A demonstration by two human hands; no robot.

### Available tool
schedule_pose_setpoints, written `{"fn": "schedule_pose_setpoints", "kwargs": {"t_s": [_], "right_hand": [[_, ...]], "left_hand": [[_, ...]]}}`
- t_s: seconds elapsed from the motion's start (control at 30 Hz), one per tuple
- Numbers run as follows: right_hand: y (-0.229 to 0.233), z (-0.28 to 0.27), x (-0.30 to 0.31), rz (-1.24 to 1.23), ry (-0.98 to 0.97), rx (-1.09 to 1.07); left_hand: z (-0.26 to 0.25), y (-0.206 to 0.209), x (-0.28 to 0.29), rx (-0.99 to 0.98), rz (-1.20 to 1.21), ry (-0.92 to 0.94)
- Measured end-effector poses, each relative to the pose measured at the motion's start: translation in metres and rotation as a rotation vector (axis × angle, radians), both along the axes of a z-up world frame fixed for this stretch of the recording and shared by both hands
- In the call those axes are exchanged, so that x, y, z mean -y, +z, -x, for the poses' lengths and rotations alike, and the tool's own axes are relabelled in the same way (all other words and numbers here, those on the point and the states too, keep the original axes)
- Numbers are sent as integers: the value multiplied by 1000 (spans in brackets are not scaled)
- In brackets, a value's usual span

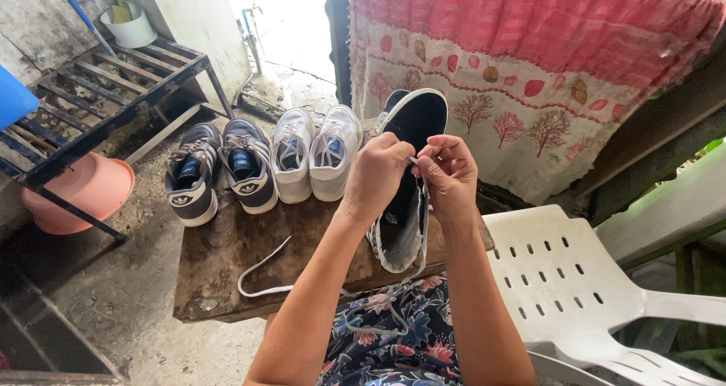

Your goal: The person threads white shoelaces through the eyelets of a black canvas shoe, then ties the laces into a knot. The person repeats the process on a second black canvas shoe.

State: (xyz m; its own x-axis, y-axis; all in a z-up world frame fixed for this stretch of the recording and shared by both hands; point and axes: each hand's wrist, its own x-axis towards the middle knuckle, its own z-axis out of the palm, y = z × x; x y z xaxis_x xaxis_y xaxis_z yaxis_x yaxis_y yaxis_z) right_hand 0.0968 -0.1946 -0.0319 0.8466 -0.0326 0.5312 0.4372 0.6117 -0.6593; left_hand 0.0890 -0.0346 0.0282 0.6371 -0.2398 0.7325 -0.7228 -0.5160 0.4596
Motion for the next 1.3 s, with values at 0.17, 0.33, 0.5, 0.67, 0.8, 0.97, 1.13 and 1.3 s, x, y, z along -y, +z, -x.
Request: {"fn": "schedule_pose_setpoints", "kwargs": {"t_s": [0.17, 0.33, 0.5, 0.67, 0.8, 0.97, 1.13, 1.3], "right_hand": [[6, 2, -2, 74, -98, -127], [12, 7, -1, 255, -214, -276], [5, 6, -9, 167, -162, -222], [-2, 6, -20, 282, -147, -119], [-1, 1, -41, 361, -151, -64], [3, 8, -65, 483, -371, -14], [6, 13, -77, 388, -726, -100], [10, 7, -66, 493, -749, -181]], "left_hand": [[-6, -6, -2, -43, 263, 5], [-13, -5, -10, 1, 325, 75], [-16, -2, -18, -51, 376, 124], [-27, -1, -35, -242, 474, 244], [-26, -1, -63, -24, 431, 288], [-21, 0, -67, -116, 433, 323], [-20, -3, -53, -205, 461, 165], [-27, -13, -43, -266, 485, 13]]}}
